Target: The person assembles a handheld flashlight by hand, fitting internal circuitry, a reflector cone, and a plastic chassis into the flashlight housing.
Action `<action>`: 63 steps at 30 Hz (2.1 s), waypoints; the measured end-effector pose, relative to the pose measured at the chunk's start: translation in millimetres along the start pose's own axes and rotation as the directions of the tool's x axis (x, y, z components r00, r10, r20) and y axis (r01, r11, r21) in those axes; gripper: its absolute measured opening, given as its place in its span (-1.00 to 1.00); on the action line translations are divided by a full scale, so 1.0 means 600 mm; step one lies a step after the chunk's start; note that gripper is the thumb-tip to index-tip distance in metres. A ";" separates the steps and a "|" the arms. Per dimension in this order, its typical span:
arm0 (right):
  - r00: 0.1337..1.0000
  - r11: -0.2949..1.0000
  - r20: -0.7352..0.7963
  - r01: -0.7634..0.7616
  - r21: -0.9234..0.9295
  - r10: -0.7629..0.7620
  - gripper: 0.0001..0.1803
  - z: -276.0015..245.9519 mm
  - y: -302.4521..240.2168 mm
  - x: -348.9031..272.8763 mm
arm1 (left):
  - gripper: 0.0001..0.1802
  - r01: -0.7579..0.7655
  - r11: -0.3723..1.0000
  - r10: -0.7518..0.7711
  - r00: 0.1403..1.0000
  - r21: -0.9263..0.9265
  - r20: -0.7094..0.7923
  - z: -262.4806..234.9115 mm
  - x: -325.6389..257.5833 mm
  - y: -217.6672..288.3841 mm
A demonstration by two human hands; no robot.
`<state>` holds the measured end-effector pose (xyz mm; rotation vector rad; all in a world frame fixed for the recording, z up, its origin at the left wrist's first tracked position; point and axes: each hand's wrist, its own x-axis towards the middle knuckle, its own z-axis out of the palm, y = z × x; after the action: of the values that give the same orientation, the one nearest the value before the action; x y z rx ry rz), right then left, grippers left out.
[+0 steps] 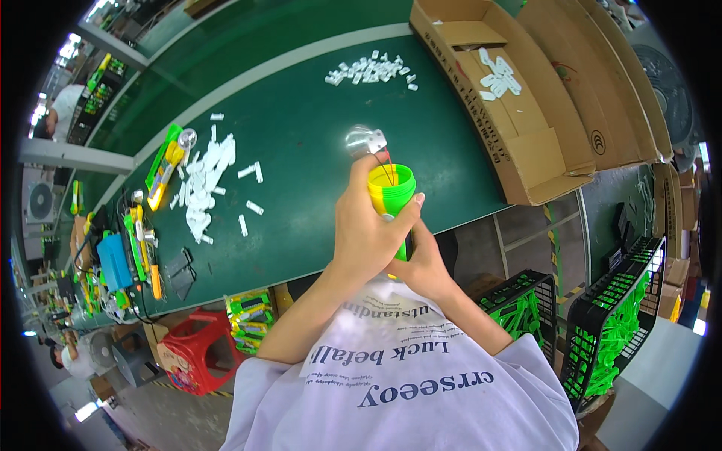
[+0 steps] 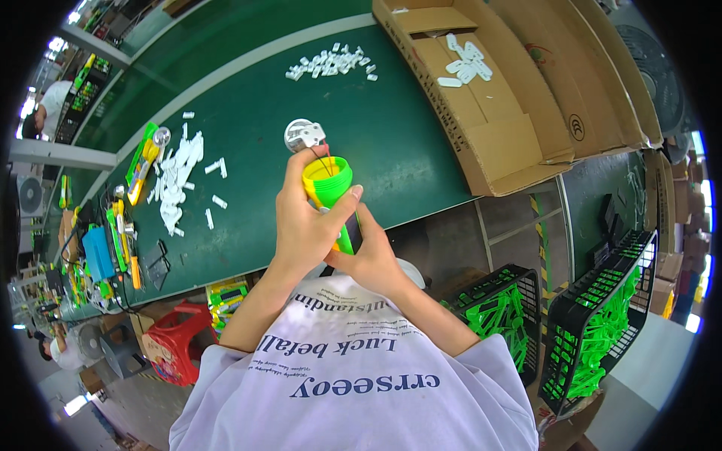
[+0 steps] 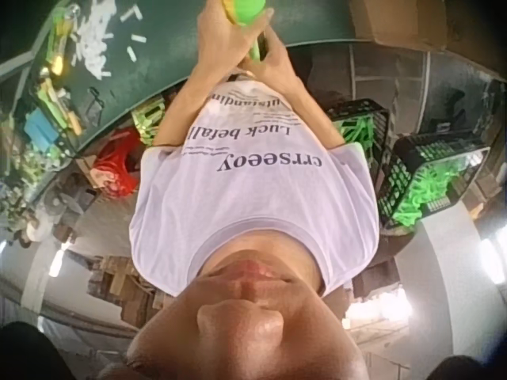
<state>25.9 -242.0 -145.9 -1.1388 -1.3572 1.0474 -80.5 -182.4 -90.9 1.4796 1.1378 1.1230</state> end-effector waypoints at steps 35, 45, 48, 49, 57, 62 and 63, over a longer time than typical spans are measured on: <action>0.932 0.032 0.356 -0.355 0.934 -0.067 -0.55 -0.081 -0.007 -0.014 | -0.95 0.434 0.801 -0.179 0.832 -0.414 0.525 0.035 0.041 0.033; 0.957 0.205 0.289 -0.276 0.939 -0.037 -0.62 -0.076 -0.015 -0.015 | -0.90 0.362 0.814 -0.151 0.887 -0.454 0.436 0.031 0.006 0.052; 0.964 0.297 0.266 -0.260 0.919 0.021 -0.62 -0.078 -0.021 -0.020 | -0.89 0.341 0.819 -0.143 0.900 -0.461 0.412 0.032 -0.002 0.055; 0.966 0.365 0.250 -0.255 0.895 0.060 -0.62 -0.079 -0.022 -0.022 | -0.89 0.322 0.834 -0.134 0.906 -0.448 0.402 0.034 -0.003 0.055; 0.966 0.377 0.223 -0.255 0.890 0.128 -0.60 -0.080 -0.033 -0.024 | -0.93 0.237 0.896 -0.107 0.936 -0.376 0.336 0.042 -0.012 0.058; 0.965 0.389 0.243 -0.264 0.883 0.104 -0.61 -0.081 -0.028 -0.025 | -0.87 0.348 0.835 -0.178 0.904 -0.426 0.389 0.037 -0.011 0.060; 0.963 0.389 0.246 -0.270 0.881 0.112 -0.62 -0.080 -0.030 -0.026 | -0.87 0.348 0.835 -0.179 0.904 -0.426 0.388 0.036 -0.011 0.056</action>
<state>72.6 -259.9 -126.7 -0.3438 -0.5037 1.7703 -55.8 -196.2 -62.2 1.0210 0.7224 0.8385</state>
